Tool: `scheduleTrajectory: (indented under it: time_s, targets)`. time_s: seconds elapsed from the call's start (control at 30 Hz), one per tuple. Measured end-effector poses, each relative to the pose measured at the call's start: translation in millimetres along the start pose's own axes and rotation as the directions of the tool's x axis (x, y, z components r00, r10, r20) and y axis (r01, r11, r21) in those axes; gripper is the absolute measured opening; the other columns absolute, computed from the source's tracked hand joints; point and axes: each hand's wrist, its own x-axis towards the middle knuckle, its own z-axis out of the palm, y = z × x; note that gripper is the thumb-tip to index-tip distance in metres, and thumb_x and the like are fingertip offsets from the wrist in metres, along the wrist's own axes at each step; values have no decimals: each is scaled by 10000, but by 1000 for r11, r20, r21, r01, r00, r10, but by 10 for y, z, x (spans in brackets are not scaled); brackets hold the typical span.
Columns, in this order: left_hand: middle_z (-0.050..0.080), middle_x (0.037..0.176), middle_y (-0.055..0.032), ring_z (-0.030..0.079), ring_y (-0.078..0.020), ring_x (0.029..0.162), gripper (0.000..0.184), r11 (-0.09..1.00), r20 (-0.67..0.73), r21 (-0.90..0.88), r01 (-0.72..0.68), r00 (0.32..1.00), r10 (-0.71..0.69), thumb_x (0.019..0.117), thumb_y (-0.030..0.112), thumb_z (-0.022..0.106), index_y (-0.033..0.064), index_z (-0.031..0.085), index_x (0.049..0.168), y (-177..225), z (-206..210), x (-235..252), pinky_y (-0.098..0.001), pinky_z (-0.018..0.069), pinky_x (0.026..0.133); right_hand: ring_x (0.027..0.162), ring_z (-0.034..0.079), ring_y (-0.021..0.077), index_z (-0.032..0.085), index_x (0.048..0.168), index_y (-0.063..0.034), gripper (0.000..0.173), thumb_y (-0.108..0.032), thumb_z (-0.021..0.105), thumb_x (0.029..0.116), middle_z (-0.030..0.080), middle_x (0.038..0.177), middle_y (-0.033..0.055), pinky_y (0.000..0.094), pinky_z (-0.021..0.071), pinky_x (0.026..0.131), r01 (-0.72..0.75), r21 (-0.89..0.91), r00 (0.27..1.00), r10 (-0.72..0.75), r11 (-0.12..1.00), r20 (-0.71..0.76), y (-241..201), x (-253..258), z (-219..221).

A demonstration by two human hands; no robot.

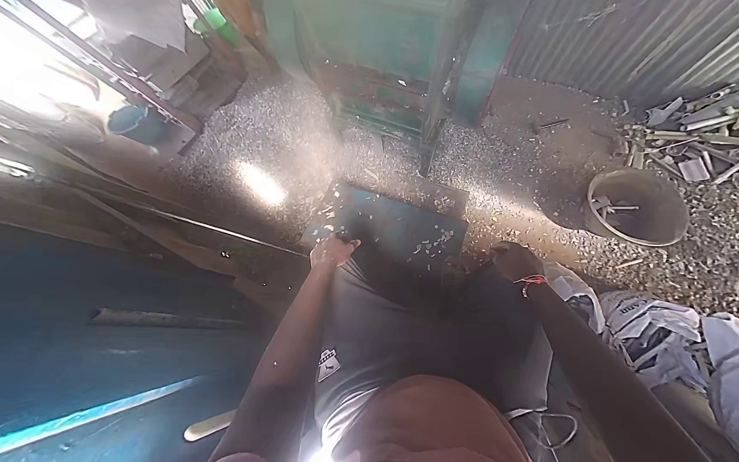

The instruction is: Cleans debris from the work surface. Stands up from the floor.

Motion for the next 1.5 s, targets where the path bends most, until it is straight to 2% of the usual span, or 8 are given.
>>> scheduleTrajectory:
  time_s: [0.67,0.87,1.03,1.5]
  targets:
    - [660,1355,-135,594,-348,1303,503,1000,-16,-28,-5,1000,4,980,593,558,237,683,1313,2,14,-7,-637,454,1047,1185,662,298,722,1242,-254,347,-449,557,1007,730,1230,67,610,479,968,-28,22,1000,28,999,-6,6,-27,-3]
    - [649,1377,-126,586,-348,1314,498,1000,-17,-19,-16,1000,15,987,575,554,239,668,1336,11,-4,-51,-633,451,1053,1172,664,318,713,1258,-228,357,-438,562,1012,726,1226,98,611,483,962,-25,23,1000,25,999,-8,-10,-47,-12]
    - [637,1404,-105,577,-324,1335,525,1000,-8,11,-10,1000,10,990,601,516,259,647,1367,11,5,-12,-619,453,1062,1166,669,314,717,1253,-231,356,-434,568,1002,729,1222,92,610,488,968,-18,34,1000,19,999,-11,15,-7,-3]
    - [644,1391,-106,583,-325,1326,524,1000,-21,-2,-4,1000,4,977,607,539,259,658,1351,25,3,-55,-611,463,1057,1167,672,300,722,1251,-255,337,-419,573,997,733,1220,69,611,490,965,-19,59,1000,19,998,-8,30,-17,-6]
